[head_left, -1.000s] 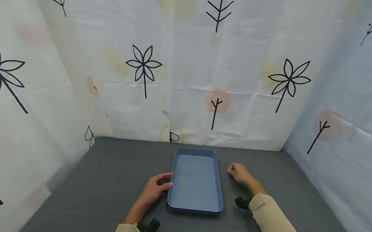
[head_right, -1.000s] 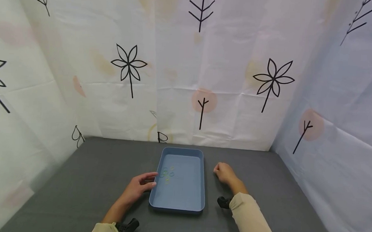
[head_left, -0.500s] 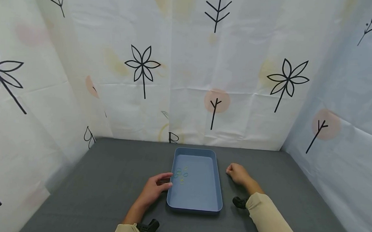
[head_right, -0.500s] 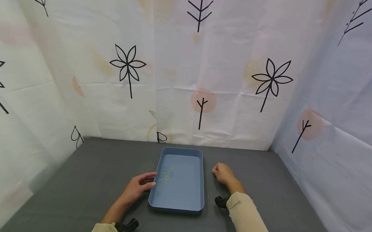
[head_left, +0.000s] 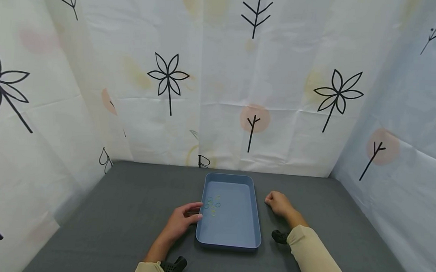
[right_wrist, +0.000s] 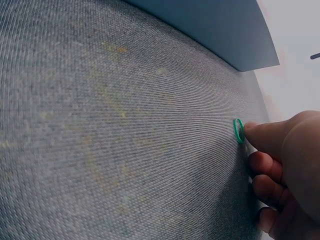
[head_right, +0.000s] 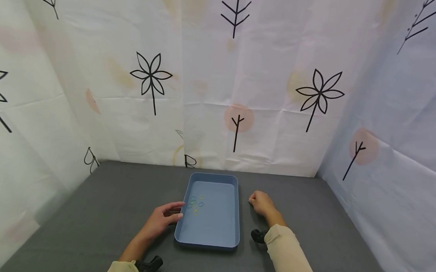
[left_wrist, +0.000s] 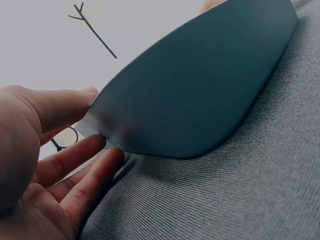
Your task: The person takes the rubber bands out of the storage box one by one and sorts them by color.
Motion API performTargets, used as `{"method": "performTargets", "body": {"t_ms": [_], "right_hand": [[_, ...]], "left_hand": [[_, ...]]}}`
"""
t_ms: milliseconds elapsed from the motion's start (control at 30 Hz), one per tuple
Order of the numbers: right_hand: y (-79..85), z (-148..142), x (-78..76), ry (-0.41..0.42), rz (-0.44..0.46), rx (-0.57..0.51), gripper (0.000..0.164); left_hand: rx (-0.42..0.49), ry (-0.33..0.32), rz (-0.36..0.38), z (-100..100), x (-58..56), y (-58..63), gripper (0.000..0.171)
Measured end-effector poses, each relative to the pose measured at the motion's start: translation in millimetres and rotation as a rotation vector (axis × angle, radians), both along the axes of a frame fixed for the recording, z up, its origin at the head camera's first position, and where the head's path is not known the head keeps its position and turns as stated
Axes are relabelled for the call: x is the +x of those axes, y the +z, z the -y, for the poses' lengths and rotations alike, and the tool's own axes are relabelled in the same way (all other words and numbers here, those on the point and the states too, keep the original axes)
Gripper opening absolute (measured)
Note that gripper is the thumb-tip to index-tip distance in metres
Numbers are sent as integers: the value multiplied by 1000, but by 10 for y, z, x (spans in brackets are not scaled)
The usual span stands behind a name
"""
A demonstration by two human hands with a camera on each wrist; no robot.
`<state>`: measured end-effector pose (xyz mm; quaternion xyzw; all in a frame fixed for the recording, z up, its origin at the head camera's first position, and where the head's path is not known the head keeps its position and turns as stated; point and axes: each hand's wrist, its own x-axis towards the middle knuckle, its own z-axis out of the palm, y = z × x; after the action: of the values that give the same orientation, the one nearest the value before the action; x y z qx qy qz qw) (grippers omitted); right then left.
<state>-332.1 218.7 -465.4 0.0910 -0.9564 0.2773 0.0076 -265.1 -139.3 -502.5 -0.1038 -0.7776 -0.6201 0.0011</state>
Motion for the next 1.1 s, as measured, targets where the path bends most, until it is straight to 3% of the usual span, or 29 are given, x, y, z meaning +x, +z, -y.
{"method": "performTargets", "body": {"t_ms": [267,500,733,1100], "right_hand": [[3,-37,9,11,-22,-75,7],[24,-37,31,-40,-18,-175,9],[36,-12,42,-51,-80,-251,14],[198,199,75,-44,-131,-426,19]], "left_hand": [[-4,-2,1,-4,-4,-5,41],[-7,-2,-3,-4,-3,-8,41],[1,1,1,9,-9,-11,41],[10,-10,7,9,2,-1,42]]}}
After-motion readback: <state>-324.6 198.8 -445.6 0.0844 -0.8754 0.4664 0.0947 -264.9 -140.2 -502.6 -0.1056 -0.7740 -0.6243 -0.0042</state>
